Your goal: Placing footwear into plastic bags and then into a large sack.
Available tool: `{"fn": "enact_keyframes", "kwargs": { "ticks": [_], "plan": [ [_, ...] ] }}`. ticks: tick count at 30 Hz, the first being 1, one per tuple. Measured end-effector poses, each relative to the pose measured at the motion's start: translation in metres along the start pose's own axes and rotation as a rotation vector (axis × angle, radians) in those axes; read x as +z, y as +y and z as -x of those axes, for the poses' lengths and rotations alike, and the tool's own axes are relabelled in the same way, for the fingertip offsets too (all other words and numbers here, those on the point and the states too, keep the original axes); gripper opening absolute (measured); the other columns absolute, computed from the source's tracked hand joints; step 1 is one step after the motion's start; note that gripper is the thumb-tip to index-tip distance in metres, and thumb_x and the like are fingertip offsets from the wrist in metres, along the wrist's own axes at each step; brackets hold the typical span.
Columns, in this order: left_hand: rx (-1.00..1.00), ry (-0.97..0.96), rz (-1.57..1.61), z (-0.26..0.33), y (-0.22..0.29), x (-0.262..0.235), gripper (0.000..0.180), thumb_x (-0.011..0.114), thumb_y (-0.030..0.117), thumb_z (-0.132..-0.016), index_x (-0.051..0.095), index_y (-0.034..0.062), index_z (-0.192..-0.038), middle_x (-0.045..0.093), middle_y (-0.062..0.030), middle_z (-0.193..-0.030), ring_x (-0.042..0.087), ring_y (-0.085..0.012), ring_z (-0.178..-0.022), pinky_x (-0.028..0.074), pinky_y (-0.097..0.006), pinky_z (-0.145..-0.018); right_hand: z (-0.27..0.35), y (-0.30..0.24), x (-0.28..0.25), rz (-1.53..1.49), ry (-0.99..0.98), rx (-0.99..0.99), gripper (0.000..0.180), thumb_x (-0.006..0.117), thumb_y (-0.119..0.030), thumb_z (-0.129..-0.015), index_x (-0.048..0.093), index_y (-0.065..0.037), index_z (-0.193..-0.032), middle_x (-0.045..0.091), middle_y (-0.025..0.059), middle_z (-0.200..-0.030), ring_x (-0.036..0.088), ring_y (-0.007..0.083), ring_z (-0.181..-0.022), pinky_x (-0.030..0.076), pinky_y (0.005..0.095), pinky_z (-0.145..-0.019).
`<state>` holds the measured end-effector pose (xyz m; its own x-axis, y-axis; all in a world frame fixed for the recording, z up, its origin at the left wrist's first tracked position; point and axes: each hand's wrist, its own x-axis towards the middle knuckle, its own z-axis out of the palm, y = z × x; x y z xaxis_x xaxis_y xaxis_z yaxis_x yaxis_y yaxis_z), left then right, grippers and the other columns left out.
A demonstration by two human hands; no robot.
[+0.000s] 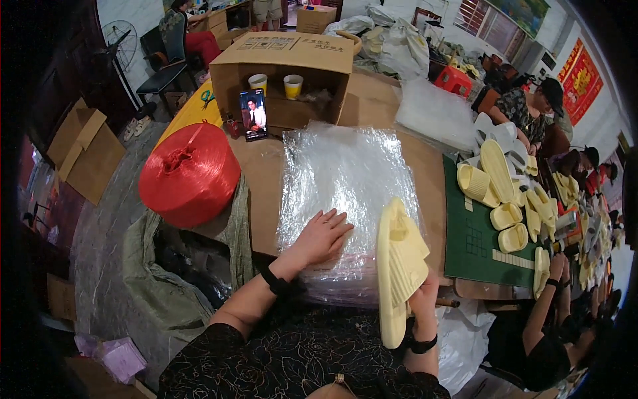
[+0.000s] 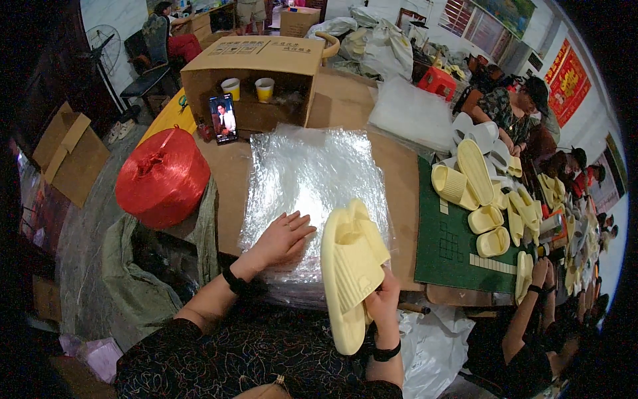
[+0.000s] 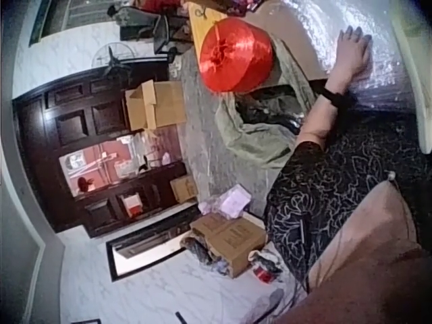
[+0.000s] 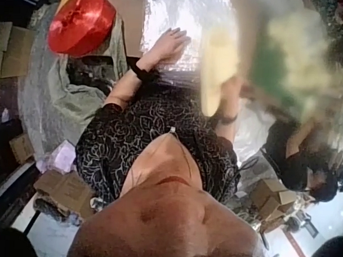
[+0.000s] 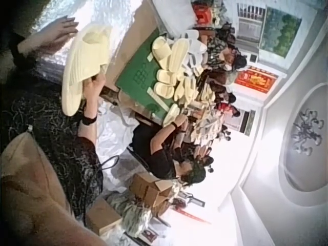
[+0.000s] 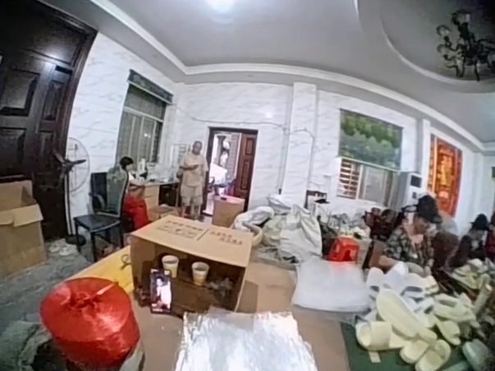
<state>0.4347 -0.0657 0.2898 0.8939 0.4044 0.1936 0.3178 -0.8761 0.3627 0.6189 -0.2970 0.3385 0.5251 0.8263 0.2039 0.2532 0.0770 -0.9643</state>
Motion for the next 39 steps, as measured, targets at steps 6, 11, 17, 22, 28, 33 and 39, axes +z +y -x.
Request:
{"fn": "enact_keyframes", "kwargs": {
  "ticks": [6,11,17,22,28,33,39],
  "plan": [
    [-0.158,0.167,0.557,-0.009,0.003,-0.013,0.039,0.051,0.023,-0.097,0.056,0.0095,-0.134,0.044,-0.0187,-0.148,0.047,-0.0387,-0.130,0.038,-0.044,-0.109,-0.005,-0.016,0.011,0.103,-0.198,0.002,0.029,0.072,-0.004,-0.080,0.068,0.000,-0.109,0.070,0.0094,-0.101,0.066,0.0177,-0.087,0.051,0.0292,-0.075],
    [-0.295,0.281,0.678,-0.009,-0.004,-0.014,0.037,0.048,0.025,-0.101,0.059,0.0098,-0.133,0.048,-0.0203,-0.145,0.047,-0.0307,-0.134,0.037,-0.036,-0.110,-0.007,-0.030,0.008,0.422,-0.275,-0.017,0.021,0.070,-0.004,-0.078,0.067,0.000,-0.098,0.060,0.0114,-0.080,0.059,0.0212,-0.068,0.047,0.0315,-0.063],
    [-0.276,0.185,0.849,-0.022,0.002,-0.028,0.039,0.048,0.026,-0.102,0.057,0.0062,-0.133,0.049,-0.0185,-0.145,0.046,-0.0281,-0.135,0.037,-0.036,-0.110,-0.008,-0.033,0.008,0.439,-0.355,-0.106,0.019,0.069,-0.008,-0.078,0.064,0.002,-0.093,0.057,0.0148,-0.077,0.058,0.0294,-0.066,0.047,0.0345,-0.060],
    [-0.168,0.154,0.830,-0.015,0.004,-0.036,0.038,0.048,0.025,-0.101,0.058,0.0069,-0.134,0.046,-0.0175,-0.148,0.044,-0.0294,-0.137,0.036,-0.037,-0.111,-0.016,-0.030,0.005,0.574,-0.196,-0.028,0.021,0.071,-0.014,-0.077,0.060,0.002,-0.084,0.056,0.0165,-0.075,0.059,0.0337,-0.065,0.047,0.0382,-0.058],
    [0.027,0.084,0.533,-0.012,0.024,-0.053,0.039,0.046,0.021,-0.099,0.057,0.0072,-0.134,0.041,-0.0150,-0.151,0.040,-0.0344,-0.138,0.031,-0.041,-0.114,-0.020,-0.027,0.011,0.798,-0.157,-0.118,0.020,0.068,-0.017,-0.082,0.060,-0.001,-0.089,0.059,0.0161,-0.081,0.061,0.0374,-0.071,0.049,0.0451,-0.060],
    [0.258,0.069,0.285,-0.013,0.042,-0.052,0.039,0.044,0.023,-0.099,0.058,0.0087,-0.133,0.041,-0.0109,-0.152,0.032,-0.0339,-0.143,0.023,-0.049,-0.117,-0.029,-0.020,0.033,0.856,-0.165,-0.184,0.020,0.066,-0.016,-0.083,0.059,0.000,-0.090,0.060,0.0189,-0.083,0.062,0.0394,-0.071,0.051,0.0470,-0.063],
    [0.407,-0.023,0.314,-0.009,0.049,-0.059,0.038,0.046,0.020,-0.097,0.058,0.0134,-0.133,0.041,-0.0063,-0.152,0.032,-0.0324,-0.143,0.019,-0.053,-0.119,-0.055,0.022,0.062,0.751,-0.138,-0.243,0.023,0.066,-0.011,-0.079,0.058,0.000,-0.098,0.062,0.0217,-0.093,0.062,0.0415,-0.083,0.051,0.0484,-0.069]
  ]
}}
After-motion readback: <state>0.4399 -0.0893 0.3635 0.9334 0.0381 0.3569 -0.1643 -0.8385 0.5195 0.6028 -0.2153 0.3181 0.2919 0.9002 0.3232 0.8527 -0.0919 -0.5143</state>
